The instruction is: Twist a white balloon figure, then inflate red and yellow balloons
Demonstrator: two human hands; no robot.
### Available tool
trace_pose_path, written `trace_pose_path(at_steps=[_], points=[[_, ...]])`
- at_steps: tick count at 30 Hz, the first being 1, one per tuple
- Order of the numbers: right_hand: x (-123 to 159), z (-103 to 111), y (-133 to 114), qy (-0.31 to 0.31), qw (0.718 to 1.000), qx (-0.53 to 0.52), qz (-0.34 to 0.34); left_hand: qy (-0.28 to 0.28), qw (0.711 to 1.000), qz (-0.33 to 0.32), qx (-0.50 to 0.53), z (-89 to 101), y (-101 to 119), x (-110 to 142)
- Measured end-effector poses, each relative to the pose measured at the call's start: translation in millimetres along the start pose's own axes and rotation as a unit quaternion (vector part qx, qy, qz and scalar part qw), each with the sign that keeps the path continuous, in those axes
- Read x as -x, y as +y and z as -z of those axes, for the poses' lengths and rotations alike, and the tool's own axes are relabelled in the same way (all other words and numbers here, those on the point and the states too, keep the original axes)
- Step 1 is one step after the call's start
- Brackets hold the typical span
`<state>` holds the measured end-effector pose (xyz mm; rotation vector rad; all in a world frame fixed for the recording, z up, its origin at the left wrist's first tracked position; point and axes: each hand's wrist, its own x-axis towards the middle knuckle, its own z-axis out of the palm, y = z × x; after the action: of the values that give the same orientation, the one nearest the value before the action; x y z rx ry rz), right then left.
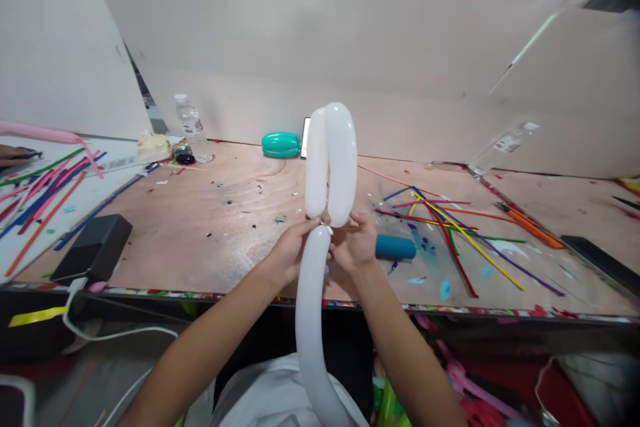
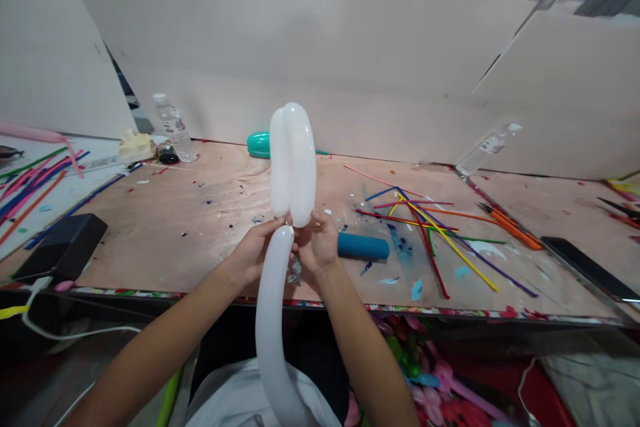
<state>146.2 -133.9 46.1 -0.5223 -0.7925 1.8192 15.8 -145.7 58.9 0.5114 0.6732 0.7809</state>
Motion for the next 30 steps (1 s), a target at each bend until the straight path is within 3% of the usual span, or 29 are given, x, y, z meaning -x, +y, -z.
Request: trace_pose_path(at_steps=[6,10,12,14,17,22,24,27,30], points=[[-2,-1,0,0.003,0.999,0.028,-0.018,-0.027,0.999,0.007,-0.037,4.6,1,1],[-1,-6,5,0.048,0.993,0.106,0.009,0.017,0.999,-0.025,-0.039,12.5,0,-3],[1,-8,6,0.1,0.971,0.207,0.066,0.041,0.998,-0.035,-0.026,16.4,0,-6],[5,-7,7,0.147,0.926,0.323,0.131,0.062,0.996,-0.06,-0.019,18.5,1,-7],[9,-4,6,0.138,0.868,0.448,0.163,0.069,0.99,-0.124,-0.019,18.0,1,-8],[12,-6,4,0.122,0.81,0.535,0.206,0.049,0.986,-0.159,-0.003,16.6,-1,-9],[12,-7,4,0.115,0.795,0.556,0.213,0.039,0.989,-0.139,0.026,19.2,0,-10],[13,-5,6,0.102,0.8,0.551,0.213,0.037,0.992,-0.107,0.053,24.9,2,-11],[17,-2,9,0.091,0.804,0.544,0.222,0.067,0.989,-0.129,0.024,28.8,3,-12]])
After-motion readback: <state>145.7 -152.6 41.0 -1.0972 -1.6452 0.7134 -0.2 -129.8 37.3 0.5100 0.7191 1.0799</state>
